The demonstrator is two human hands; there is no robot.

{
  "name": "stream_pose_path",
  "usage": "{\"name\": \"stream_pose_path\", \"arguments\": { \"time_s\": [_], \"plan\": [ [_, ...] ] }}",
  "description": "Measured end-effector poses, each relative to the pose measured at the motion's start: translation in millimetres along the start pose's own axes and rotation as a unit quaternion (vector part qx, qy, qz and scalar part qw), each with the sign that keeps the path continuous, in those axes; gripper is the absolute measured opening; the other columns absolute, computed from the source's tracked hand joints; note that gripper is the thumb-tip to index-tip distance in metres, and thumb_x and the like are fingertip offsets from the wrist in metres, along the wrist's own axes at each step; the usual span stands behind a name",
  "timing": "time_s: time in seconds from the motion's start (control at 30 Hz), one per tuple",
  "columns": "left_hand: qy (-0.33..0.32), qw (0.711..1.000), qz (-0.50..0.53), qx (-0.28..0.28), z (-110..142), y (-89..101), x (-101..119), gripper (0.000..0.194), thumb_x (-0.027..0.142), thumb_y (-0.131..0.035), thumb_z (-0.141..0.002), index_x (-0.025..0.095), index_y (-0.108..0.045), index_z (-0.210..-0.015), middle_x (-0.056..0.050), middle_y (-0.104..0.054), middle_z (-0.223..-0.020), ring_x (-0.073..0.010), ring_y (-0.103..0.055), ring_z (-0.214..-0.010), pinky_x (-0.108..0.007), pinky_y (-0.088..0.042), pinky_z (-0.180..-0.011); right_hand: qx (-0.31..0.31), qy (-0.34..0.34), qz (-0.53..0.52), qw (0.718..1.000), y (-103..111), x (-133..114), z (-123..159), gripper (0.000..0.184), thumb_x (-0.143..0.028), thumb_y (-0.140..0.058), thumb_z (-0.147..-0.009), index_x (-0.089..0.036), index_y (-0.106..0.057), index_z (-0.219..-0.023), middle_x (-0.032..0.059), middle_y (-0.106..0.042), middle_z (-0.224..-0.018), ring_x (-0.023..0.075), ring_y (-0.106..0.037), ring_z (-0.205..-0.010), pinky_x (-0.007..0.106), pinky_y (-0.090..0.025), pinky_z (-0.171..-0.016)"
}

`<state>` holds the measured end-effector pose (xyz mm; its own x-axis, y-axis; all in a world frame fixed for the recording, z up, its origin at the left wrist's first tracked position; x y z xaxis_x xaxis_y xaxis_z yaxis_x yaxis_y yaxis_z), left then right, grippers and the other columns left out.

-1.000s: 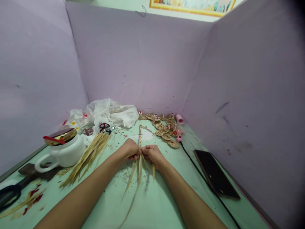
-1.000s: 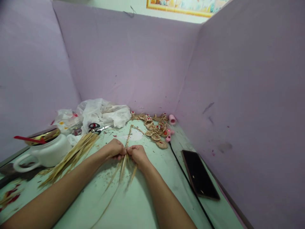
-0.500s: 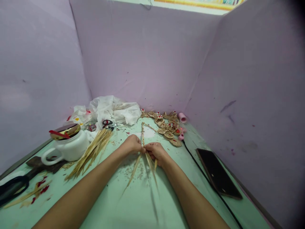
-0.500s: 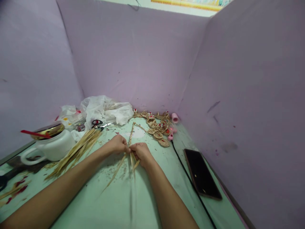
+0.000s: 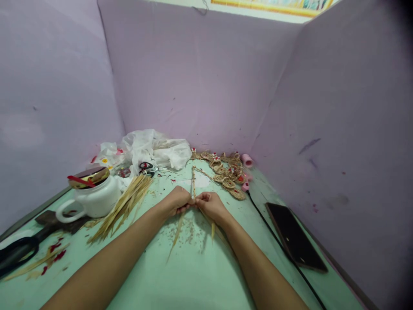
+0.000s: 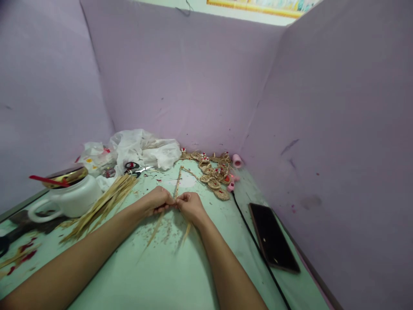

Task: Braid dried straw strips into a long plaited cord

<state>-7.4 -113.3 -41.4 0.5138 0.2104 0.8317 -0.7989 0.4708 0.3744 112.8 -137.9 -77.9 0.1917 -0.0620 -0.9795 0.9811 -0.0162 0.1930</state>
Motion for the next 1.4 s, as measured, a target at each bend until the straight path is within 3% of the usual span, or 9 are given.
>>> {"name": "stream_pose_path", "arguments": {
  "time_s": [0.2,0.47,0.63,0.77,0.87,1.03,1.17,1.23,1.4],
  "plan": [
    [-0.092,0.992,-0.012,0.089,-12,-6.0,-13,0.011,0.013,-0.050,-0.049,0.015,-0.041,-0.042,0.007,-0.025,-0.034,-0.0033,-0.021,-0.033,-0.019,-0.011,-0.036,0.054,0.085,0.226,0.969,3,-6,5,0.012,-0.019,-0.049,-0.064,-0.014,-0.061,-0.063,0.0021,-0.060,-0.060,0.0096,-0.048,-0.055,0.019,-0.032,-0.050],
    [-0.049,0.994,0.047,0.089,-5,-8.9,-6,0.014,0.011,-0.050,-0.047,0.015,-0.039,-0.041,0.008,-0.025,-0.031,-0.0033,-0.021,-0.031,-0.019,-0.011,-0.034,0.059,-0.065,0.190,0.978,10,-20,15,0.014,-0.022,-0.053,-0.057,-0.012,-0.062,-0.055,-0.0028,-0.044,-0.039,0.0068,-0.035,-0.038,0.021,-0.023,-0.041],
    [-0.037,0.990,0.135,0.035,8,-3.5,2,0.018,0.009,-0.046,-0.050,0.016,-0.034,-0.039,0.007,-0.027,-0.031,-0.0026,-0.019,-0.028,-0.019,-0.010,-0.032,0.111,0.057,0.261,0.957,-9,-33,29,0.016,-0.016,-0.049,-0.059,-0.013,-0.064,-0.058,0.0026,-0.059,-0.053,0.0093,-0.046,-0.049,0.020,-0.028,-0.046],
    [-0.061,0.988,0.137,0.026,7,3.0,-2,0.018,0.009,-0.049,-0.049,0.015,-0.036,-0.040,0.008,-0.028,-0.032,-0.0018,-0.019,-0.029,-0.018,-0.012,-0.031,0.076,0.115,0.303,0.943,-19,-38,37,0.019,-0.014,-0.046,-0.063,-0.013,-0.065,-0.060,0.0037,-0.062,-0.056,0.0100,-0.049,-0.052,0.020,-0.030,-0.048],
    [-0.073,0.991,0.114,0.014,5,7.1,-5,0.017,0.012,-0.051,-0.048,0.015,-0.036,-0.040,0.008,-0.028,-0.031,-0.0019,-0.020,-0.028,-0.017,-0.012,-0.031,0.033,0.095,0.272,0.957,-9,-37,32,0.019,-0.023,-0.050,-0.066,-0.013,-0.063,-0.056,0.0030,-0.059,-0.051,0.0096,-0.047,-0.048,0.019,-0.029,-0.045],
    [-0.093,0.990,0.100,-0.043,1,11.1,-9,0.023,0.021,-0.056,-0.048,0.016,-0.036,-0.040,0.008,-0.030,-0.032,-0.0024,-0.020,-0.027,-0.019,-0.009,-0.030,0.113,0.001,0.048,0.992,14,-35,19,0.018,-0.029,-0.052,-0.068,-0.012,-0.059,-0.065,0.0048,-0.061,-0.060,0.0102,-0.052,-0.051,0.020,-0.039,-0.050],
    [-0.100,0.988,0.097,-0.063,-1,11.3,-13,0.018,0.021,-0.052,-0.050,0.017,-0.037,-0.041,0.008,-0.031,-0.032,-0.0028,-0.020,-0.026,-0.019,-0.009,-0.030,0.018,-0.114,-0.136,0.984,-4,-29,17,0.008,-0.020,-0.051,-0.065,-0.013,-0.055,-0.064,0.0018,-0.058,-0.056,0.0093,-0.052,-0.047,0.021,-0.041,-0.049],
    [-0.102,0.988,0.090,-0.066,-2,10.6,-13,0.014,0.019,-0.050,-0.050,0.017,-0.039,-0.042,0.008,-0.030,-0.031,-0.0033,-0.019,-0.026,-0.019,-0.009,-0.030,-0.011,-0.119,-0.134,0.984,-14,-26,16,0.009,-0.018,-0.049,-0.065,-0.013,-0.054,-0.059,-0.0011,-0.053,-0.048,0.0074,-0.046,-0.041,0.019,-0.036,-0.042],
    [-0.095,0.993,0.052,-0.046,0,10.0,-11,0.005,0.014,-0.049,-0.048,0.014,-0.047,-0.043,0.007,-0.032,-0.030,-0.0041,-0.022,-0.028,-0.019,-0.013,-0.032,0.029,-0.095,0.005,0.995,-17,-14,10,0.014,-0.018,-0.050,-0.062,-0.014,-0.050,-0.049,-0.0070,-0.033,-0.033,0.0032,-0.023,-0.031,0.020,-0.013,-0.035]
  ]
}}
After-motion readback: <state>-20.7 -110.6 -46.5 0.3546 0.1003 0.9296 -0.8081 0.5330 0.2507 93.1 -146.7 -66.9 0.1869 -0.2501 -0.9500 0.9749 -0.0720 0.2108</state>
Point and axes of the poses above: each hand's wrist, its own z-axis away from the middle knuckle, its own y-axis out of the back of the hand, x = y × z, the point moved 2 cm from there along -z, towards the middle knuckle
